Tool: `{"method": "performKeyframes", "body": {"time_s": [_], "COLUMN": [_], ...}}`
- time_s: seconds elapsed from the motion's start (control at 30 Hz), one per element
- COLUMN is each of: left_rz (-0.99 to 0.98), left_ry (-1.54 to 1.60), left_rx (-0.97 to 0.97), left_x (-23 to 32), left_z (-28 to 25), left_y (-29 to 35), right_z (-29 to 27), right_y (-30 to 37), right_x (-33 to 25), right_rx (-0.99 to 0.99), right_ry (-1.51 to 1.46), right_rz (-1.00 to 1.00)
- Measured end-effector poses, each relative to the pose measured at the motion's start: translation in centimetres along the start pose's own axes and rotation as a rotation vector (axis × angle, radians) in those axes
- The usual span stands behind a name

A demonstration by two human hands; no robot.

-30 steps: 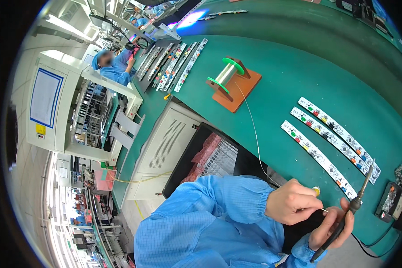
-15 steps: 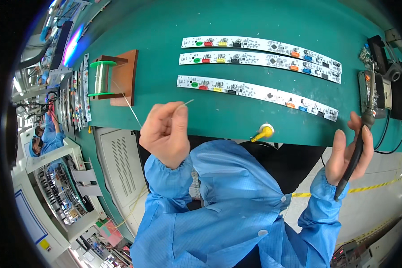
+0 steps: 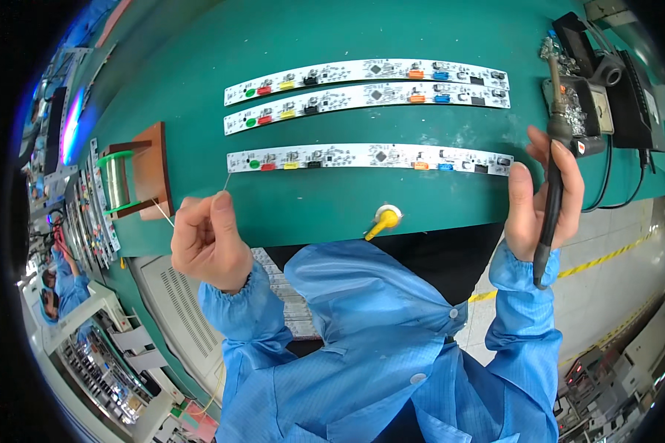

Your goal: Soldering components onto LED light strips at a manufacturing station.

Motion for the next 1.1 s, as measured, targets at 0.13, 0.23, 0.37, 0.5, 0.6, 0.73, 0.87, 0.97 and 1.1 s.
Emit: {"method": "performKeyframes", "body": {"time_s": [0.13,0.23,0.37,0.5,0.6,0.73,0.87,0.97,1.1], "left_rz": [0.001,-0.111,-0.230,-0.267,-0.225,-0.220,-0.232,-0.087,-0.059], "left_ry": [-0.050,0.026,0.076,0.102,0.135,-0.050,-0.073,-0.074,0.011], "left_rx": [-0.008,0.024,0.018,-0.008,0.040,-0.079,-0.121,-0.193,-0.266], "left_x": [-0.6,-1.7,-2.8,-3.2,-3.3,-3.4,-2.1,-0.3,0.3], "left_z": [0.3,0.8,1.1,1.3,1.0,0.8,1.3,2.0,4.4], "left_y": [-0.7,-0.9,-0.8,-1.1,-1.2,-1.6,-2.3,-1.7,-0.5], "right_z": [-0.1,-0.6,-0.3,-0.1,0.1,0.3,1.1,1.2,5.4], "right_y": [0.1,0.2,0.2,-0.1,-0.3,-0.7,-1.7,-0.7,-2.4], "right_x": [0.1,0.3,0.7,0.9,1.1,0.6,-1.0,-2.2,-5.4], "right_rx": [0.018,0.026,-0.001,-0.024,-0.060,-0.078,-0.114,-0.163,-0.379], "right_ry": [-0.006,0.005,0.018,0.048,0.041,0.062,0.098,0.166,-0.257], "right_rz": [0.011,0.017,0.035,0.040,0.079,0.138,0.084,-0.011,-0.004]}}
Point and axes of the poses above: each hand's wrist, its own y-axis away from the middle knuckle, its own z-axis out of the palm, x = y × z, the point moved 9 cm from there along -y, towards the middle knuckle
